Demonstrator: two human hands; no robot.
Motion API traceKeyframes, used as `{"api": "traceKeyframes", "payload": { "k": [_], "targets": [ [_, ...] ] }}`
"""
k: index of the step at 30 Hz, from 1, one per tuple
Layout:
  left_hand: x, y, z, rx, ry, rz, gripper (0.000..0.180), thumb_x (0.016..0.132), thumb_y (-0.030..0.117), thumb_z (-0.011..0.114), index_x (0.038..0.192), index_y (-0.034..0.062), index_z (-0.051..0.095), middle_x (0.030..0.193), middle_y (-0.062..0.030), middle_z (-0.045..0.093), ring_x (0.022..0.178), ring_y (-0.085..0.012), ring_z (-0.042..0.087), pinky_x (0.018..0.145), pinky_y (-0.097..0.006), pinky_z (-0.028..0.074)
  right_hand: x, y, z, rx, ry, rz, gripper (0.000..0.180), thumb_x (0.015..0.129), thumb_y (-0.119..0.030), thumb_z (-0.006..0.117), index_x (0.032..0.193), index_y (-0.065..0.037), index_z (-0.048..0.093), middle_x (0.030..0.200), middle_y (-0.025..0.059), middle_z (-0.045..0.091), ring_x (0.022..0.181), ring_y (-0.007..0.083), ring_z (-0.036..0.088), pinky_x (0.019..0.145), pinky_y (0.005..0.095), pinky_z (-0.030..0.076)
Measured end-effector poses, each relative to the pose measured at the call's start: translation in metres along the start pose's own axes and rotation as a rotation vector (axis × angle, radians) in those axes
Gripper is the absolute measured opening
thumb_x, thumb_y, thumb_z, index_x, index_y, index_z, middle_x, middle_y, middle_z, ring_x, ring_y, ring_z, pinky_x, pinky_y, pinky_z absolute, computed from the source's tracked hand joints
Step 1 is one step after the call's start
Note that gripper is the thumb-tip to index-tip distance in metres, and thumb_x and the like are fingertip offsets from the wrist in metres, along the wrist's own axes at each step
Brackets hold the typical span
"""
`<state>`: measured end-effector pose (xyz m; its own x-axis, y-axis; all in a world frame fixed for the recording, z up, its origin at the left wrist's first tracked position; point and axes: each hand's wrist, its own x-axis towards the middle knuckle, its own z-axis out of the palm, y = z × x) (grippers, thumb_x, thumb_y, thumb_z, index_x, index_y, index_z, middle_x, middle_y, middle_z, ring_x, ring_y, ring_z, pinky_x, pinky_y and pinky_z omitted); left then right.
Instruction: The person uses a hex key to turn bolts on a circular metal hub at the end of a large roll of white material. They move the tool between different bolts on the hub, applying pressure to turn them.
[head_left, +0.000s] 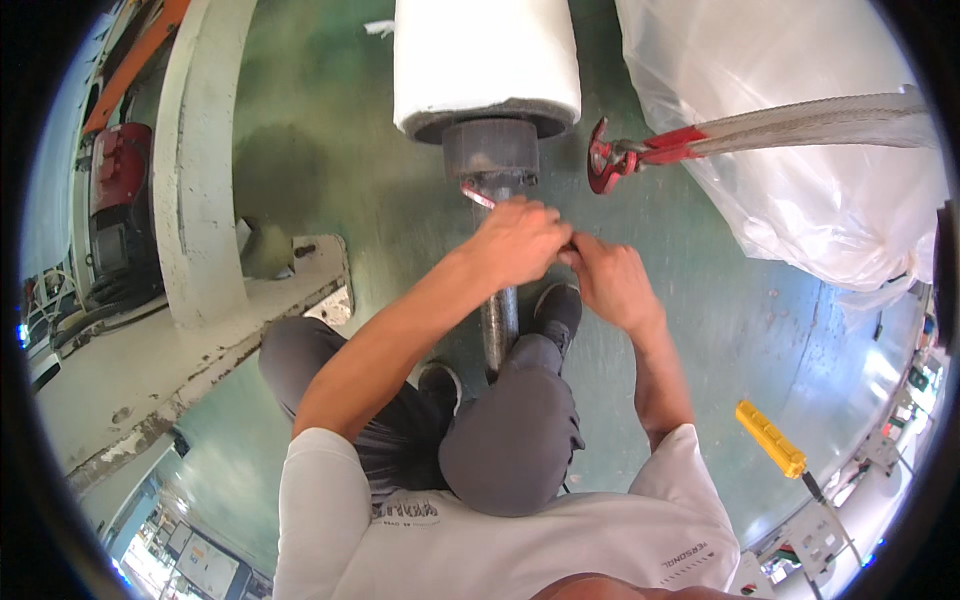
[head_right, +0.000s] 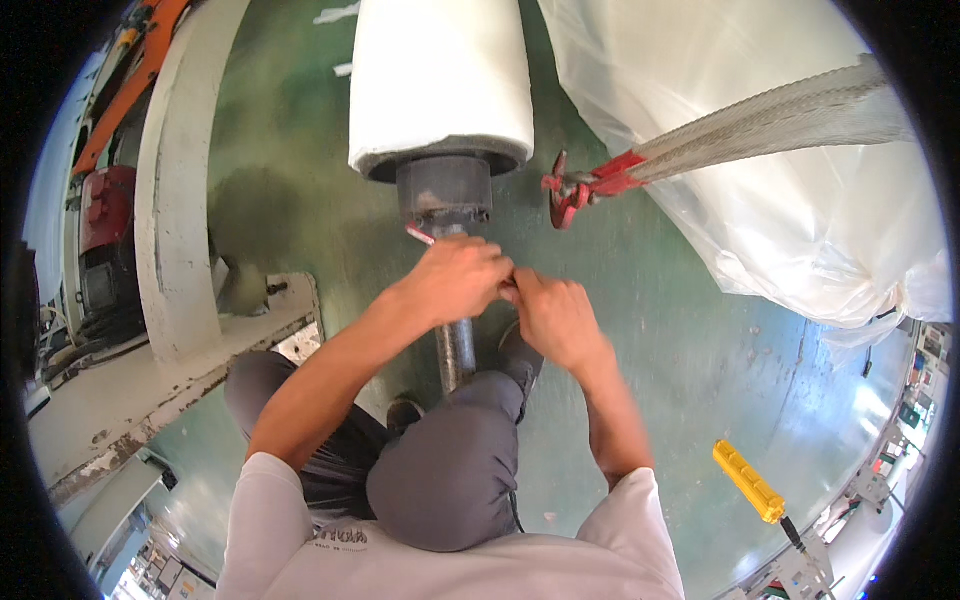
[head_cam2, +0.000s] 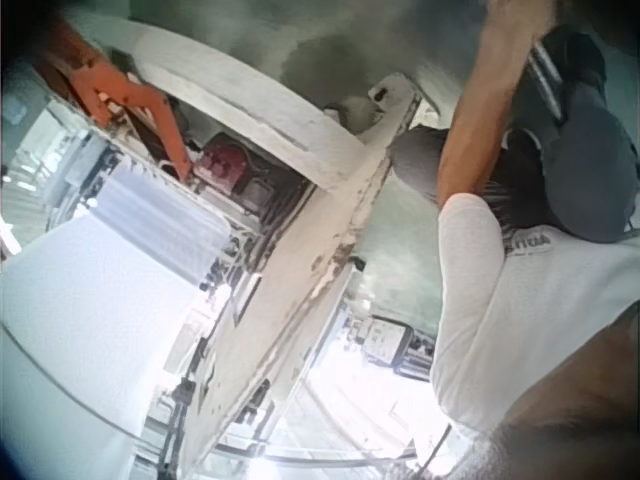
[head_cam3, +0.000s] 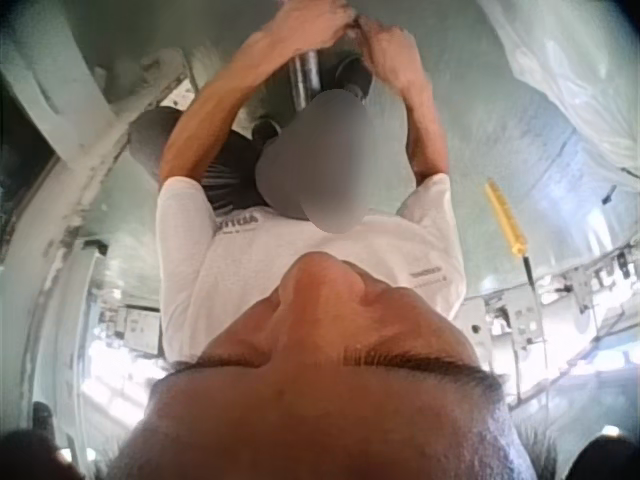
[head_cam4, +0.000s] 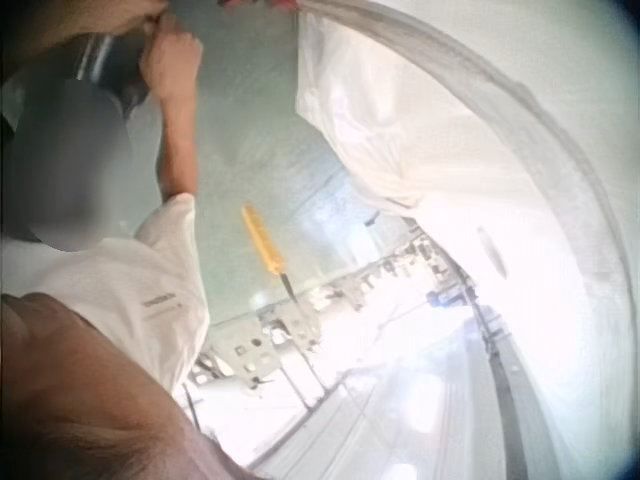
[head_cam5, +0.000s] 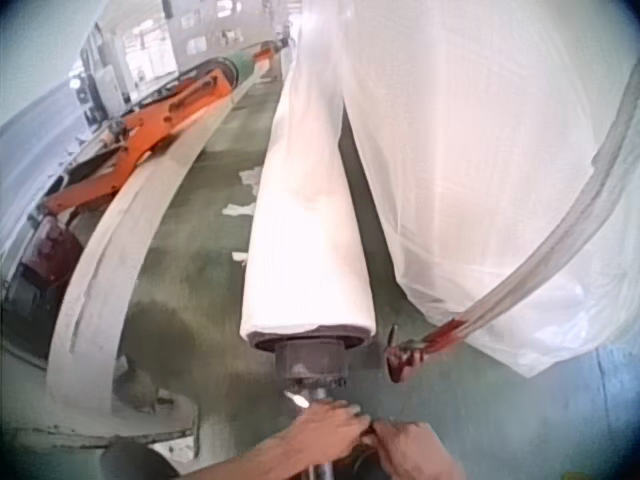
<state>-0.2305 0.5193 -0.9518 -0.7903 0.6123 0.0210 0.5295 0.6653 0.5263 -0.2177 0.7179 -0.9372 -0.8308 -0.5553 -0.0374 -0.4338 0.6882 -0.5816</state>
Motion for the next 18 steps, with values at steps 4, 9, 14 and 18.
{"api": "traceKeyframes", "payload": {
  "k": [4,9,14,18],
  "targets": [
    [-0.011,0.008,-0.016,-0.227,0.481,-0.142,0.020,0.089,0.014,0.067,0.106,0.0050,0.062,0.106,-0.0155,0.061,0.101,-0.0282,0.062,0.088,-0.042,0.050,-0.012,0.021,0.005,0.277,-0.052,0.071,0.016,0.093,-0.015,0.067,0.104,-0.004,0.067,0.081,0.0132,0.068,0.067,0.0364,0.065,0.060,0.0442,0.052],
    [-0.069,0.036,0.069,-0.837,0.736,-1.015,0.067,0.105,0.039,0.051,0.145,-0.0094,0.029,0.143,-0.0308,0.036,0.135,-0.0378,0.039,0.115,-0.045,0.029,-0.016,-0.028,0.002,0.260,0.044,-0.010,0.014,0.092,-0.012,0.067,0.102,-0.002,0.065,0.087,0.0158,0.067,0.075,0.0390,0.064,0.064,0.0437,0.053],
    [-0.057,0.036,0.125,-0.480,0.380,-1.249,0.091,0.085,0.035,0.075,0.147,-0.0073,0.024,0.144,-0.0343,0.040,0.128,-0.0483,0.049,0.105,-0.051,0.043,-0.057,0.042,0.035,0.671,0.168,0.171,0.013,0.100,-0.008,0.058,0.106,0.002,0.064,0.085,0.0080,0.068,0.069,0.0243,0.063,0.065,0.0368,0.051],
    [-0.059,0.008,0.118,-0.748,0.301,-1.221,0.078,0.073,0.018,0.077,0.138,0.0008,0.036,0.114,-0.0211,0.067,0.105,-0.0411,0.066,0.094,-0.047,0.052,-0.063,0.045,0.025,0.827,0.230,0.446,0.022,0.106,-0.019,0.052,0.107,0.001,0.062,0.084,0.0002,0.058,0.068,0.0083,0.049,0.060,0.0261,0.041]
  ]
}}
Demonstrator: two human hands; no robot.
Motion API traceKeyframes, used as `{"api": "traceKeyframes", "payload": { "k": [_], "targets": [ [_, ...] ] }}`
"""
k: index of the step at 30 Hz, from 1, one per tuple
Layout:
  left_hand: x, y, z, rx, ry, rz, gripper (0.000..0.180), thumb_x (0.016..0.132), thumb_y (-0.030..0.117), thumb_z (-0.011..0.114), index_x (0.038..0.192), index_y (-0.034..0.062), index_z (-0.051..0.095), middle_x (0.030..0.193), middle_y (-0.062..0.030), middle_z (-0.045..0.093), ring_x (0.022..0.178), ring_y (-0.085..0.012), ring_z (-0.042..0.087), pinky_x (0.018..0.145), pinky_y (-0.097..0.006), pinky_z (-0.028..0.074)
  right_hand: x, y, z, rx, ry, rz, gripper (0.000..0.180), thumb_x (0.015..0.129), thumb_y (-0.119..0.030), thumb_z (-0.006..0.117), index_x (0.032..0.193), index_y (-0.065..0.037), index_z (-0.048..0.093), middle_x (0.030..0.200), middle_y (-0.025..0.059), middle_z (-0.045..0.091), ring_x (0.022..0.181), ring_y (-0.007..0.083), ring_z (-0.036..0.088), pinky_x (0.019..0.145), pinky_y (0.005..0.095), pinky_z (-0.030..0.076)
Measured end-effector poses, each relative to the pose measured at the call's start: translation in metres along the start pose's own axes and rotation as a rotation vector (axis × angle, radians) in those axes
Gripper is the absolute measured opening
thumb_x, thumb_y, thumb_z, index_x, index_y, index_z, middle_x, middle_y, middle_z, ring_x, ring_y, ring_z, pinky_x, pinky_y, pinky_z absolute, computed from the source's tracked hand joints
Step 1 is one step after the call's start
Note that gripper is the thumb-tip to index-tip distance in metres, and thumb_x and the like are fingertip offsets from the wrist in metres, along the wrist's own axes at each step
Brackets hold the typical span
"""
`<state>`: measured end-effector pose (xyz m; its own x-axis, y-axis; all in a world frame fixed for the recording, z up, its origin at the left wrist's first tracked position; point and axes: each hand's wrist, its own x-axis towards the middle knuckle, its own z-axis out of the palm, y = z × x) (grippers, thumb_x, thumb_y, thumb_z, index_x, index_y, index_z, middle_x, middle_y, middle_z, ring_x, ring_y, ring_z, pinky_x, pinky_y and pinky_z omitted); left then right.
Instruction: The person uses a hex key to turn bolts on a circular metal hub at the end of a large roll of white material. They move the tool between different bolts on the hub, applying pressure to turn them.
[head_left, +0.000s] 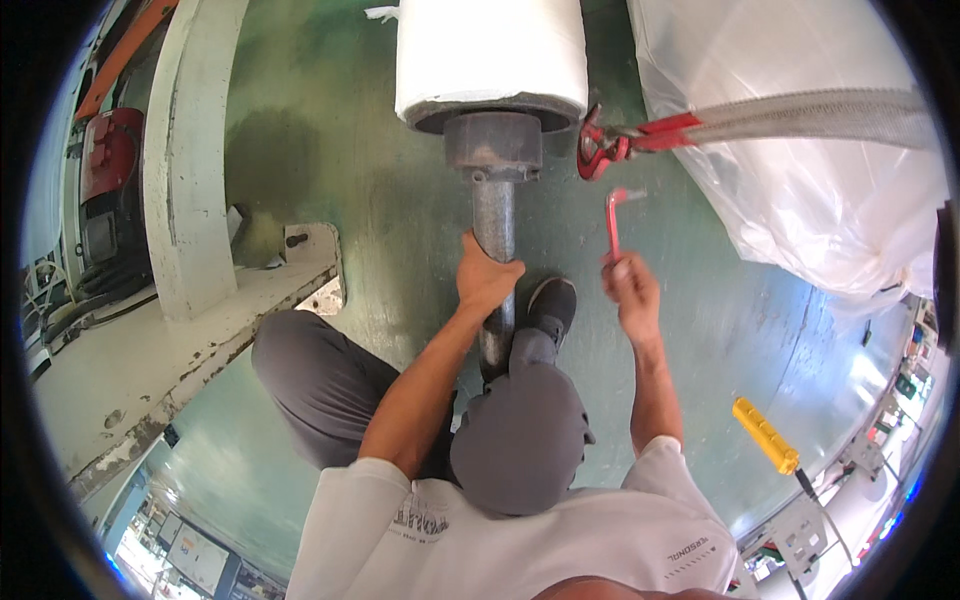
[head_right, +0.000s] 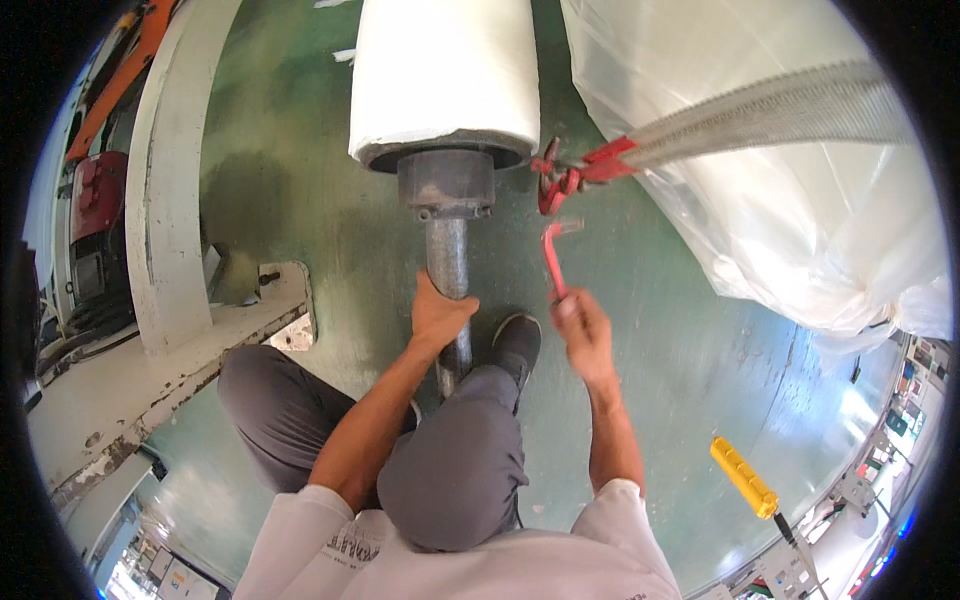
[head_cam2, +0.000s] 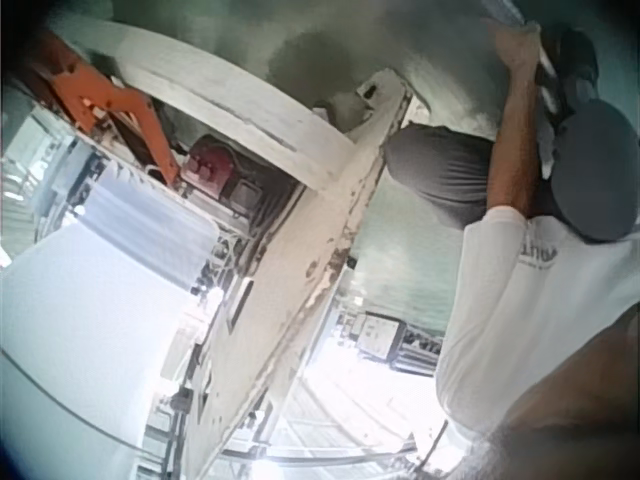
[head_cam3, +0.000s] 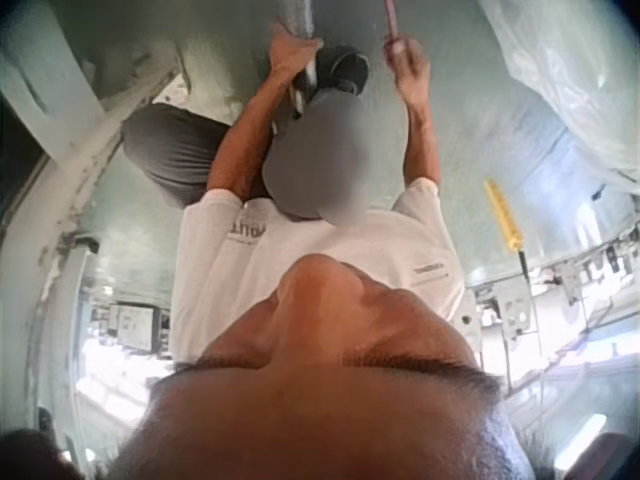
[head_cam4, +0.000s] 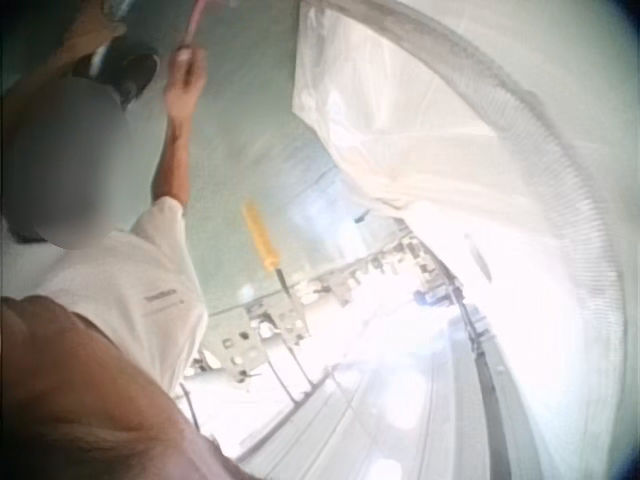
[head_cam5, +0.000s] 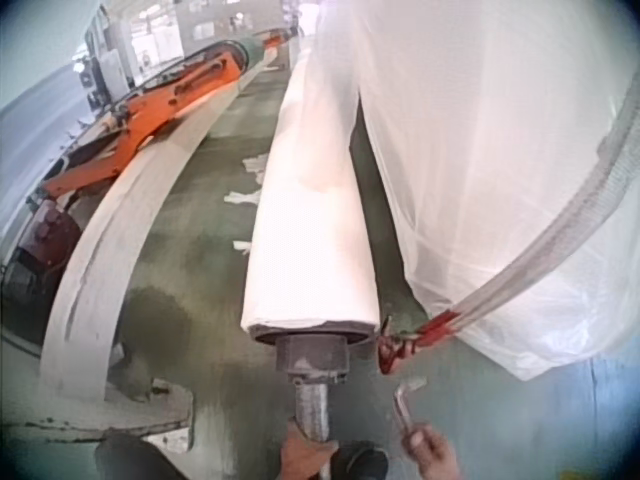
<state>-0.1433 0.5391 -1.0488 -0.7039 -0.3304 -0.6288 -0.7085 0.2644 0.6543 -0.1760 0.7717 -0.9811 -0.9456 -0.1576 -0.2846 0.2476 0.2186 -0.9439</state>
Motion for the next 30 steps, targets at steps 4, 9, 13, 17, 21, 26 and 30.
{"api": "traceKeyframes", "payload": {
  "k": [4,9,13,17,21,26,30],
  "targets": [
    [0.019,-0.031,-0.011,-0.372,-0.245,-0.024,0.069,0.071,0.013,0.082,0.129,0.0002,0.047,0.108,-0.0144,0.068,0.097,-0.0277,0.067,0.088,-0.040,0.053,0.010,0.003,0.006,0.035,-0.049,0.052,0.026,0.107,-0.026,0.053,0.106,-0.002,0.061,0.078,-0.0024,0.051,0.061,0.0032,0.041,0.053,0.0213,0.032],
    [0.017,-0.036,-0.008,-0.383,-0.224,-0.075,0.050,0.072,0.009,0.085,0.115,0.0000,0.059,0.096,-0.0087,0.068,0.087,-0.0195,0.066,0.078,-0.036,0.054,0.021,-0.010,0.032,-0.033,-0.208,0.097,0.028,0.106,-0.028,0.055,0.102,-0.001,0.063,0.064,-0.0053,0.045,0.059,0.0040,0.041,0.053,0.0231,0.034],
    [0.016,-0.035,-0.006,-0.487,-0.242,-0.146,0.047,0.072,0.008,0.084,0.112,0.0004,0.061,0.093,-0.0077,0.068,0.082,-0.0188,0.066,0.077,-0.036,0.054,0.043,-0.017,0.045,-0.259,-0.215,-0.001,0.028,0.105,-0.026,0.056,0.102,-0.001,0.066,0.065,-0.0026,0.047,0.060,0.0065,0.043,0.054,0.0266,0.036],
    [0.011,-0.027,-0.009,-0.442,-0.196,-0.127,0.051,0.069,0.010,0.084,0.113,-0.0001,0.060,0.095,-0.0092,0.068,0.082,-0.0198,0.066,0.078,-0.036,0.054,0.057,-0.036,0.055,-0.376,-0.268,-0.125,0.026,0.105,-0.024,0.057,0.105,0.000,0.067,0.065,0.0026,0.049,0.061,0.0102,0.043,0.056,0.0298,0.038],
    [0.004,-0.013,-0.011,-0.409,-0.124,-0.081,0.056,0.064,0.013,0.081,0.114,-0.0002,0.058,0.099,-0.0120,0.067,0.088,-0.0229,0.065,0.081,-0.036,0.053,0.061,-0.032,0.055,-0.465,-0.245,-0.151,0.023,0.103,-0.021,0.058,0.105,0.001,0.066,0.068,0.0101,0.052,0.060,0.0171,0.047,0.058,0.0329,0.042],
    [0.007,-0.021,-0.006,-0.407,-0.092,-0.069,0.056,0.064,0.017,0.080,0.111,-0.0020,0.057,0.096,-0.0141,0.067,0.086,-0.0246,0.067,0.079,-0.038,0.054,0.056,-0.043,0.058,-0.546,-0.222,-0.134,0.019,0.101,-0.017,0.060,0.103,0.000,0.066,0.073,0.0202,0.058,0.062,0.0342,0.057,0.060,0.0403,0.046],
    [0.011,-0.030,0.000,-0.335,-0.069,-0.086,0.056,0.064,0.019,0.080,0.110,-0.0031,0.056,0.094,-0.0169,0.069,0.084,-0.0275,0.069,0.078,-0.040,0.055,0.062,-0.071,0.062,-0.704,-0.232,-0.209,0.017,0.099,-0.017,0.060,0.101,0.000,0.066,0.078,0.0250,0.061,0.072,0.0456,0.060,0.064,0.0479,0.047]
  ]
}}
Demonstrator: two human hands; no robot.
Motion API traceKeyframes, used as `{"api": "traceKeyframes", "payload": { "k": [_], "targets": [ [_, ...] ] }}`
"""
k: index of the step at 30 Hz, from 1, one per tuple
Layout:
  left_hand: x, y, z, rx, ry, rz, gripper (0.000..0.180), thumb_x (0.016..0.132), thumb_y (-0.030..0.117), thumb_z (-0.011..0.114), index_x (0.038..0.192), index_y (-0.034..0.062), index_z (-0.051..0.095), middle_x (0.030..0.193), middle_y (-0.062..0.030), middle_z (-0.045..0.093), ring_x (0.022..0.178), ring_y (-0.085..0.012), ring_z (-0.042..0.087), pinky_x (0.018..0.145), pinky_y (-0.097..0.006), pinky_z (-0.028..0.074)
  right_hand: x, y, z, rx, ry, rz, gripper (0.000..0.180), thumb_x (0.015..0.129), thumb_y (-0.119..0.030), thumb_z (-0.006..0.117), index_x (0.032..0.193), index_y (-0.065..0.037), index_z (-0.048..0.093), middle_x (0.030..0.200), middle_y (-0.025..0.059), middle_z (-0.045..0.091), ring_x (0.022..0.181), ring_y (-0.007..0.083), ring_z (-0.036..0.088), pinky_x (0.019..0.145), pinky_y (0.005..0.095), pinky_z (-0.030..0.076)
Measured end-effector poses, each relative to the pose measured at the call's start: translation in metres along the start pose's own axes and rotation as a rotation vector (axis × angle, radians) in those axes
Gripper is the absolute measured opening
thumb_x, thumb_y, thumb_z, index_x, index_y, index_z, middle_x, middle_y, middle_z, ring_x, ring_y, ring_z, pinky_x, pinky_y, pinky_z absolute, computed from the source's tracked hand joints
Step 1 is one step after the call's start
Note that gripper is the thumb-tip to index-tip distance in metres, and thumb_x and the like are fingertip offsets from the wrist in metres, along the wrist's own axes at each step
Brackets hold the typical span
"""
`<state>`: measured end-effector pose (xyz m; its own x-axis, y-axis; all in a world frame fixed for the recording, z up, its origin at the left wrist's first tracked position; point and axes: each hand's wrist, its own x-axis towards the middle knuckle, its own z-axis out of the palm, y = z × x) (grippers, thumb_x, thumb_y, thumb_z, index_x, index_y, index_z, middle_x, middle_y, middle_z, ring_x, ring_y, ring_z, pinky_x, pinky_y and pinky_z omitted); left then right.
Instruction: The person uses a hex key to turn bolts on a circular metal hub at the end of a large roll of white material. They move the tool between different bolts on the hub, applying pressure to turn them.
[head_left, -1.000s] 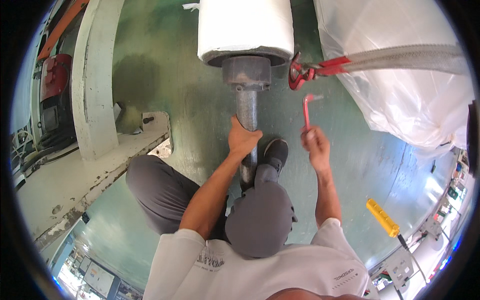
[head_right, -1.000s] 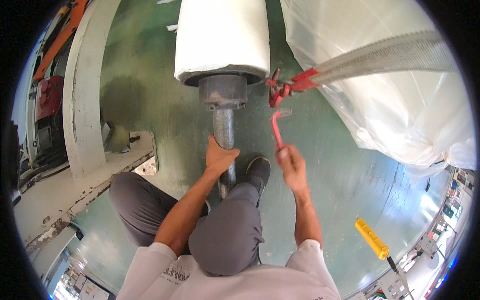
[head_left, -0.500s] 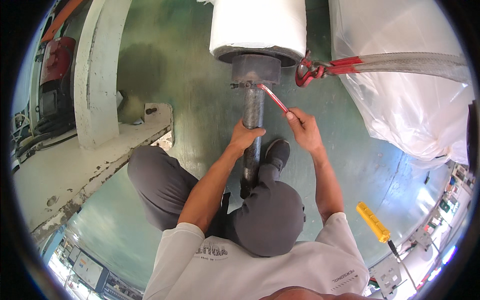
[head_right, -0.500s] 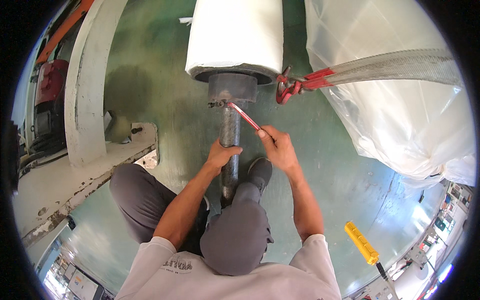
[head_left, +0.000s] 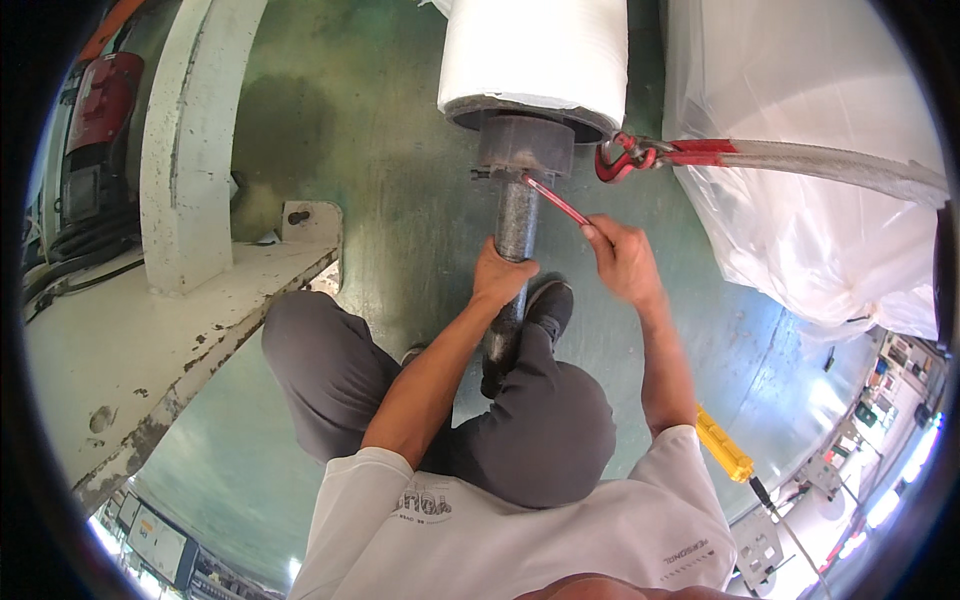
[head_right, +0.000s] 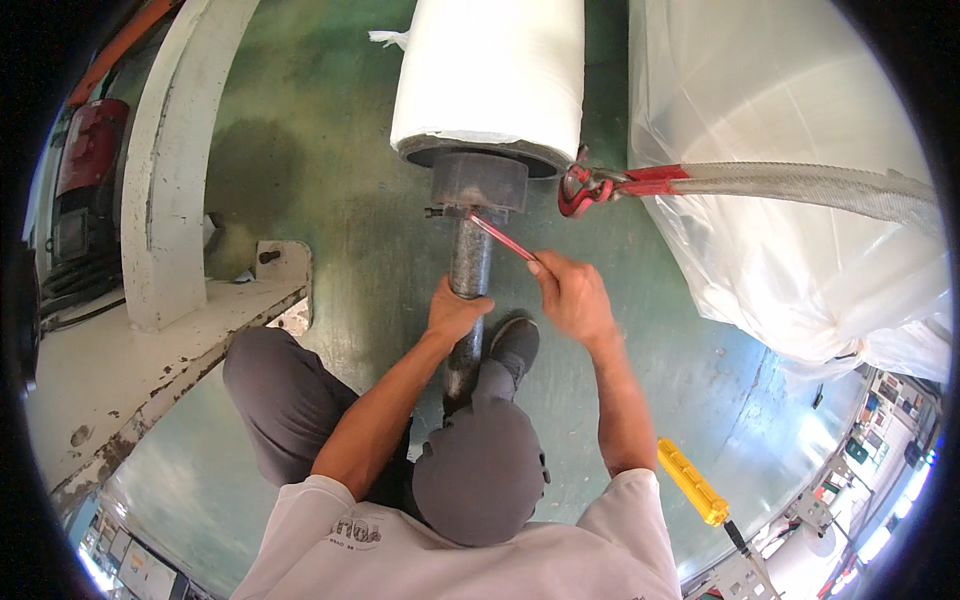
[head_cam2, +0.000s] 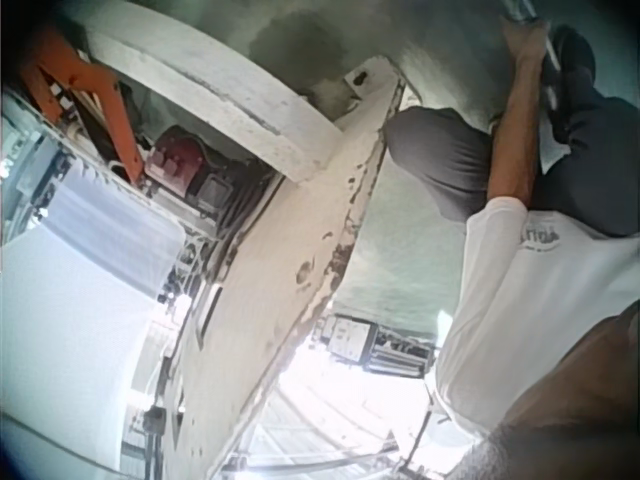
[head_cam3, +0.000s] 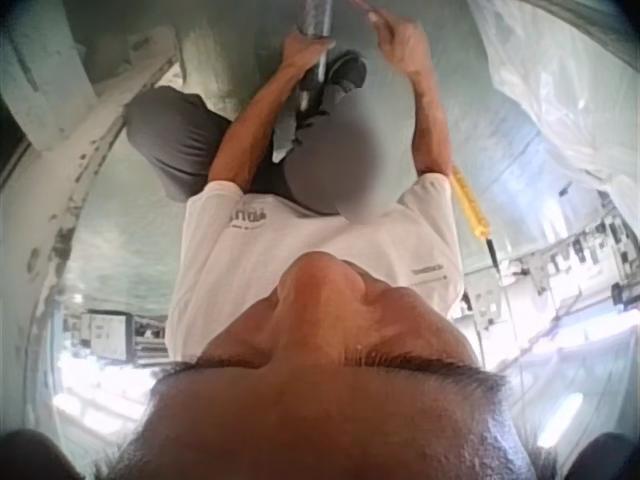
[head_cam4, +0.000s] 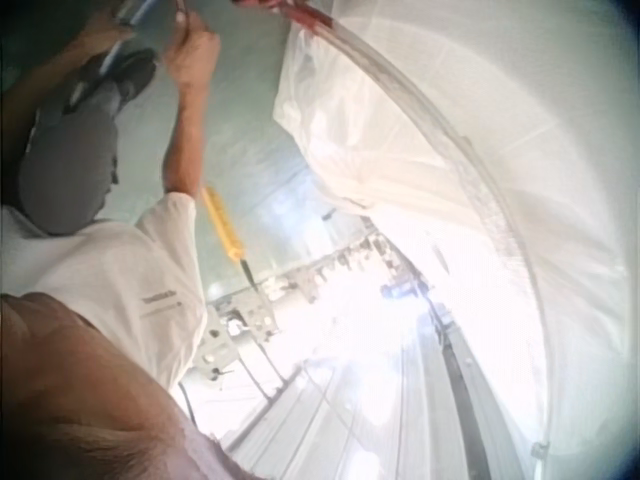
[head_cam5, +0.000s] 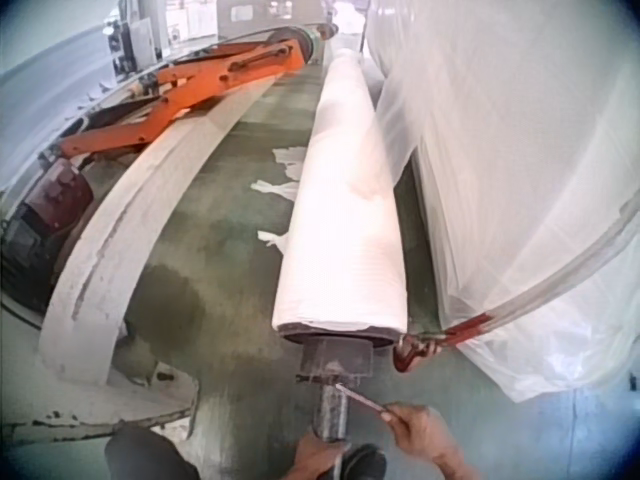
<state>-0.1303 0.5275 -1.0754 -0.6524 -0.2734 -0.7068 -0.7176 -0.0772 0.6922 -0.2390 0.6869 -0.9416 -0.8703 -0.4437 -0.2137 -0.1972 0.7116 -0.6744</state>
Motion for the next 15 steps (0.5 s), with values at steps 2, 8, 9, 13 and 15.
{"api": "traceKeyframes", "payload": {
  "k": [2,8,9,13,15],
  "targets": [
    [0.001,-0.004,0.002,-0.008,0.001,0.014,0.056,0.064,0.021,0.080,0.109,-0.0032,0.056,0.093,-0.0178,0.069,0.084,-0.0285,0.070,0.078,-0.040,0.055,0.008,-0.016,-0.015,-0.049,-0.089,0.047,0.017,0.099,-0.017,0.061,0.100,-0.001,0.066,0.080,0.0260,0.062,0.078,0.0487,0.060,0.066,0.0510,0.047],
    [0.000,-0.002,0.004,0.031,0.041,0.022,0.059,0.064,0.024,0.079,0.112,-0.0011,0.055,0.099,-0.0209,0.070,0.092,-0.0354,0.070,0.083,-0.043,0.055,0.017,-0.018,-0.028,-0.156,-0.099,-0.065,0.018,0.099,-0.016,0.061,0.096,0.001,0.064,0.071,0.0215,0.055,0.063,0.0409,0.050,0.062,0.0429,0.046],
    [0.000,-0.003,0.003,0.062,0.066,0.028,0.060,0.064,0.025,0.079,0.113,-0.0003,0.055,0.101,-0.0215,0.070,0.094,-0.0373,0.070,0.084,-0.044,0.055,0.017,-0.021,-0.028,-0.167,-0.112,-0.055,0.017,0.099,-0.015,0.061,0.097,0.001,0.064,0.071,0.0215,0.056,0.064,0.0412,0.051,0.062,0.0431,0.046],
    [-0.008,0.008,0.002,0.163,0.080,-0.026,0.062,0.065,0.027,0.077,0.117,0.0032,0.052,0.105,-0.0230,0.069,0.099,-0.0420,0.068,0.087,-0.047,0.054,0.020,-0.018,-0.036,-0.161,-0.166,-0.014,0.014,0.098,-0.013,0.062,0.101,0.000,0.066,0.074,0.0213,0.058,0.065,0.0408,0.056,0.064,0.0436,0.047],
    [-0.010,0.014,0.002,0.184,0.063,-0.045,0.063,0.066,0.027,0.077,0.119,0.0045,0.050,0.105,-0.0230,0.069,0.099,-0.0425,0.068,0.087,-0.048,0.054,0.023,-0.001,-0.042,-0.117,-0.192,-0.035,0.013,0.098,-0.013,0.061,0.102,-0.001,0.066,0.077,0.0210,0.061,0.069,0.0413,0.058,0.065,0.0449,0.047]
  ]
}}
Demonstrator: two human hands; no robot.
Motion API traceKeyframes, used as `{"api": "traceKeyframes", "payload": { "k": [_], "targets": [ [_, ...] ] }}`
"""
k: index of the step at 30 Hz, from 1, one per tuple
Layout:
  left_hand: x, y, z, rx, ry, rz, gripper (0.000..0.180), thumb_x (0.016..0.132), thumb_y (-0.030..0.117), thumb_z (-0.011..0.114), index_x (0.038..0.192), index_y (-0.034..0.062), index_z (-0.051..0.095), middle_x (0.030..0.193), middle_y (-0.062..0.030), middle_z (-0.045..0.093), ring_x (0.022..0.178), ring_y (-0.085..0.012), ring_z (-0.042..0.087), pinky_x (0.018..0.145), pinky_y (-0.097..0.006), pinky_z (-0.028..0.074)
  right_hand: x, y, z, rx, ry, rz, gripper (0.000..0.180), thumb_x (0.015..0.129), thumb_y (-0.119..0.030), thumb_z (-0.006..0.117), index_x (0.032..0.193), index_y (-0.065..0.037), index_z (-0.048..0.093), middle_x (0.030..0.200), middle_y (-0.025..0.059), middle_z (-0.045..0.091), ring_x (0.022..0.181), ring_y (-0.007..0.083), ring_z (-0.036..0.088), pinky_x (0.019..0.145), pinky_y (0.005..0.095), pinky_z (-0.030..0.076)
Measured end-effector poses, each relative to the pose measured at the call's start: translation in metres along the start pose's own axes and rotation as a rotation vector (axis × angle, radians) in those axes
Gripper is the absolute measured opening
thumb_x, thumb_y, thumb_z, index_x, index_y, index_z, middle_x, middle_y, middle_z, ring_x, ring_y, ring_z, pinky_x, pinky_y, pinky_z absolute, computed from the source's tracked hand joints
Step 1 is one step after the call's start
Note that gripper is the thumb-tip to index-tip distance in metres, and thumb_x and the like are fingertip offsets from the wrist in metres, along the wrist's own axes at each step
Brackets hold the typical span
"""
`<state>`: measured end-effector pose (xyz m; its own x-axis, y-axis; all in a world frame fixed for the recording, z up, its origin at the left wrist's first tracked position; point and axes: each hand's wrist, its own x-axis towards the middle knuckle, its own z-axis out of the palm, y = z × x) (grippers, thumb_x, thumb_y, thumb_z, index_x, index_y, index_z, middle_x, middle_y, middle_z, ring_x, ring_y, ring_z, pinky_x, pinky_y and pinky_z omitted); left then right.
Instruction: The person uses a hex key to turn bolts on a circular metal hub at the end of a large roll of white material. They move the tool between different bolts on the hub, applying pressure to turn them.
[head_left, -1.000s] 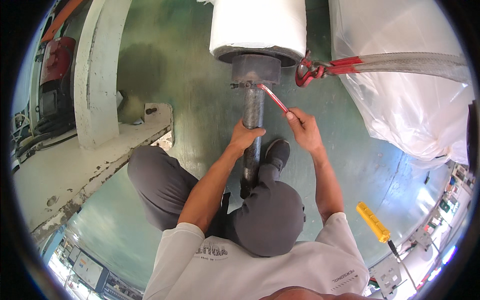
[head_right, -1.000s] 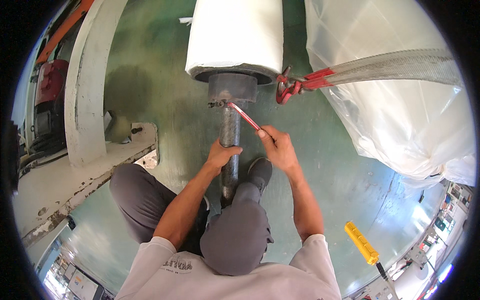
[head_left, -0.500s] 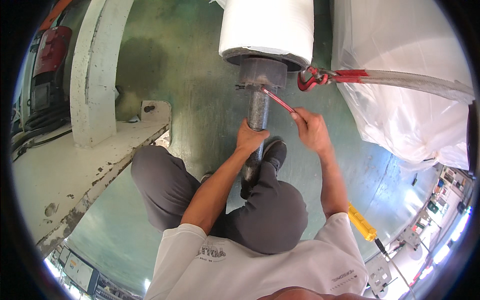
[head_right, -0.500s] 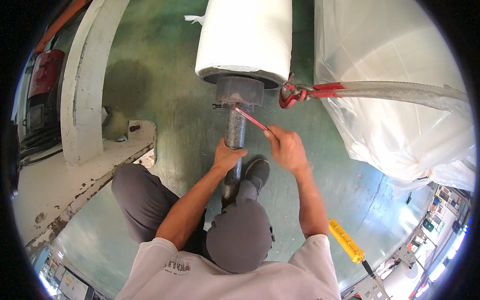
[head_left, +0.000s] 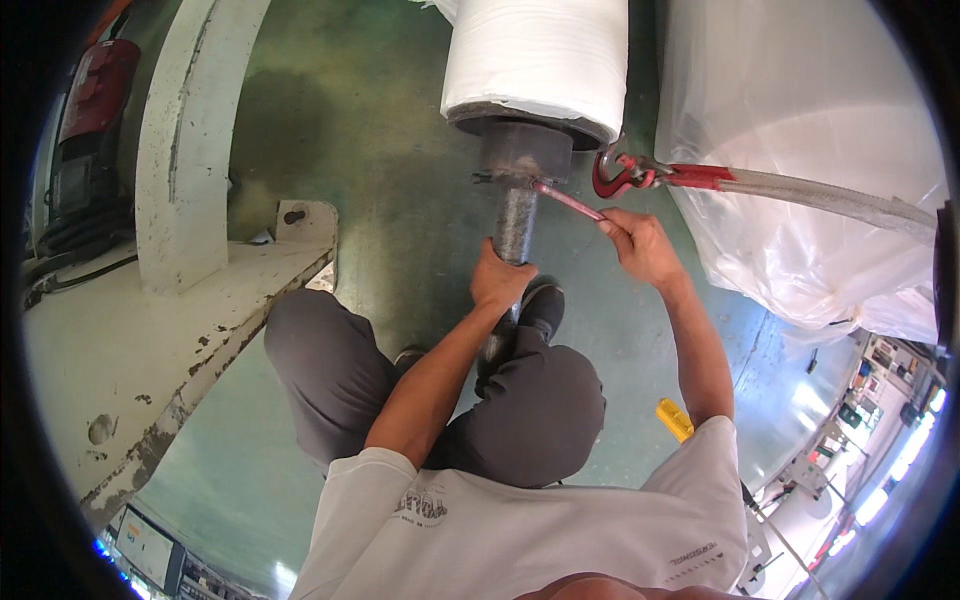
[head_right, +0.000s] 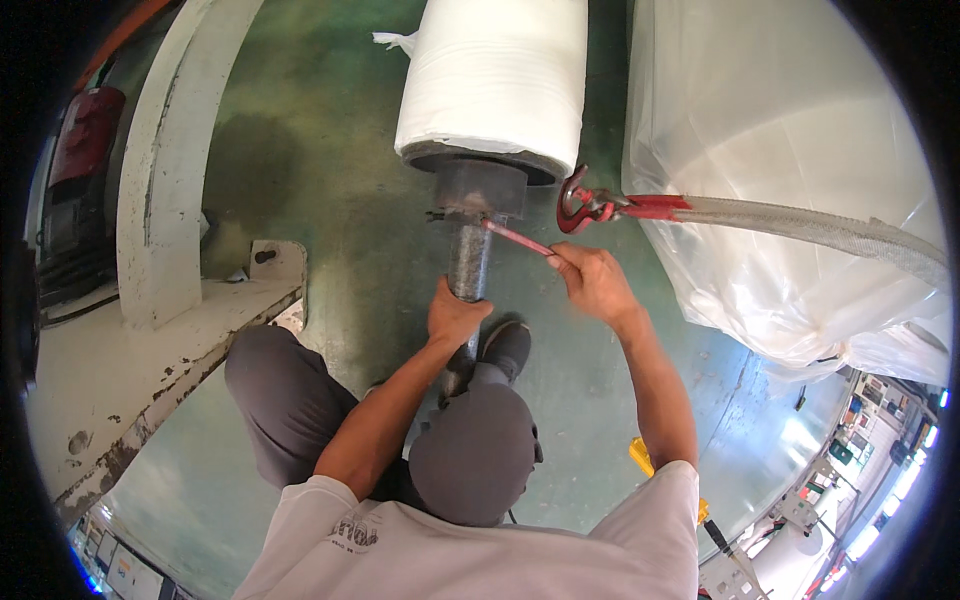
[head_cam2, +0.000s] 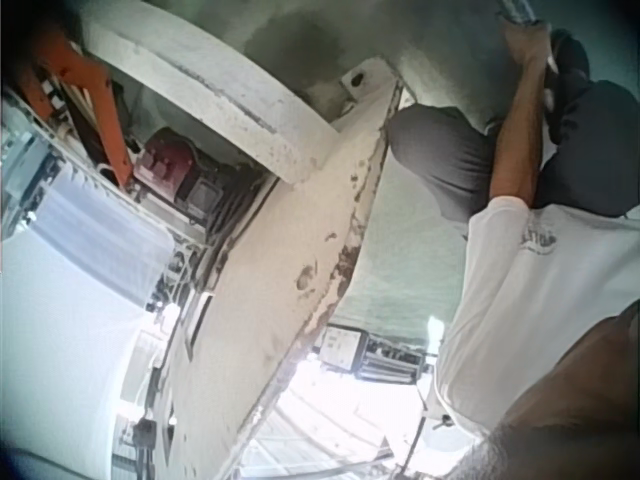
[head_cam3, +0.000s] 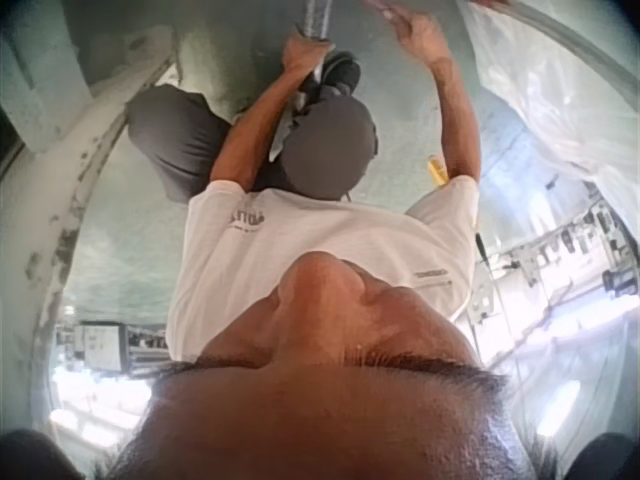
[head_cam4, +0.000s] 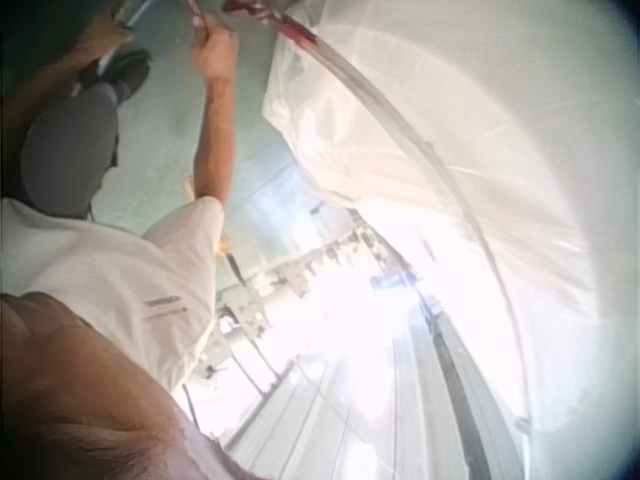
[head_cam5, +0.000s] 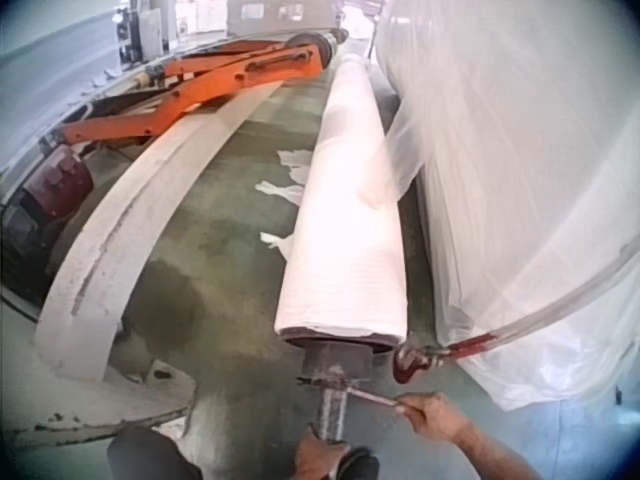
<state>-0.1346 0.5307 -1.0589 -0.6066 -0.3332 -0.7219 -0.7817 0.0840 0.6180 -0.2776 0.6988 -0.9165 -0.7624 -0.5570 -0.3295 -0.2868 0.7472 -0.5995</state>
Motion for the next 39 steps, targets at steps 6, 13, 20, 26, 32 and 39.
{"api": "traceKeyframes", "payload": {
  "k": [6,13,20,26,32,39],
  "targets": [
    [-0.002,0.005,-0.003,0.019,-0.020,-0.008,0.063,0.068,0.028,0.077,0.119,0.0049,0.048,0.103,-0.0233,0.070,0.097,-0.0438,0.068,0.086,-0.050,0.053,-0.012,0.034,0.039,0.081,0.009,-0.148,0.015,0.099,-0.015,0.061,0.105,-0.002,0.066,0.078,0.0177,0.063,0.068,0.0385,0.059,0.063,0.0439,0.047],
    [0.002,0.000,0.000,0.044,-0.018,-0.021,0.064,0.068,0.029,0.076,0.120,0.0064,0.047,0.101,-0.0237,0.071,0.095,-0.0454,0.068,0.085,-0.050,0.054,-0.022,0.019,0.050,0.435,-0.124,0.203,0.026,0.106,-0.025,0.053,0.108,-0.003,0.067,0.063,0.0001,0.046,0.058,0.0096,0.043,0.054,0.0289,0.037],
    [0.004,-0.001,0.001,0.062,-0.015,-0.029,0.064,0.067,0.030,0.076,0.120,0.0066,0.047,0.102,-0.0234,0.071,0.096,-0.0449,0.068,0.086,-0.050,0.054,-0.025,0.013,0.055,0.741,-0.115,0.345,0.035,0.109,-0.033,0.047,0.108,-0.002,0.064,0.063,-0.0068,0.038,0.052,0.0039,0.032,0.046,0.0232,0.028],
    [0.000,0.005,-0.003,0.055,-0.011,-0.029,0.065,0.067,0.031,0.076,0.121,0.0066,0.048,0.103,-0.0235,0.070,0.097,-0.0443,0.068,0.087,-0.050,0.054,-0.029,0.007,0.065,0.718,-0.083,0.340,0.035,0.108,-0.033,0.049,0.108,-0.002,0.065,0.061,-0.0065,0.039,0.051,0.0033,0.033,0.045,0.0222,0.029],
    [0.001,0.006,-0.004,0.071,-0.015,-0.038,0.066,0.067,0.030,0.076,0.121,0.0061,0.048,0.104,-0.0242,0.070,0.097,-0.0447,0.068,0.087,-0.049,0.054,-0.026,-0.016,0.056,0.649,-0.063,0.447,0.030,0.106,-0.027,0.053,0.108,-0.002,0.069,0.063,-0.0039,0.043,0.058,0.0054,0.040,0.053,0.0262,0.036],
    [0.003,0.000,-0.005,0.014,-0.017,-0.005,0.071,0.066,0.029,0.076,0.125,0.0020,0.048,0.104,-0.0255,0.070,0.098,-0.0454,0.068,0.088,-0.049,0.054,-0.007,-0.008,0.023,0.355,-0.158,0.309,0.028,0.104,-0.024,0.056,0.106,-0.001,0.071,0.064,0.0019,0.050,0.060,0.0106,0.047,0.058,0.0308,0.042]
  ]
}}
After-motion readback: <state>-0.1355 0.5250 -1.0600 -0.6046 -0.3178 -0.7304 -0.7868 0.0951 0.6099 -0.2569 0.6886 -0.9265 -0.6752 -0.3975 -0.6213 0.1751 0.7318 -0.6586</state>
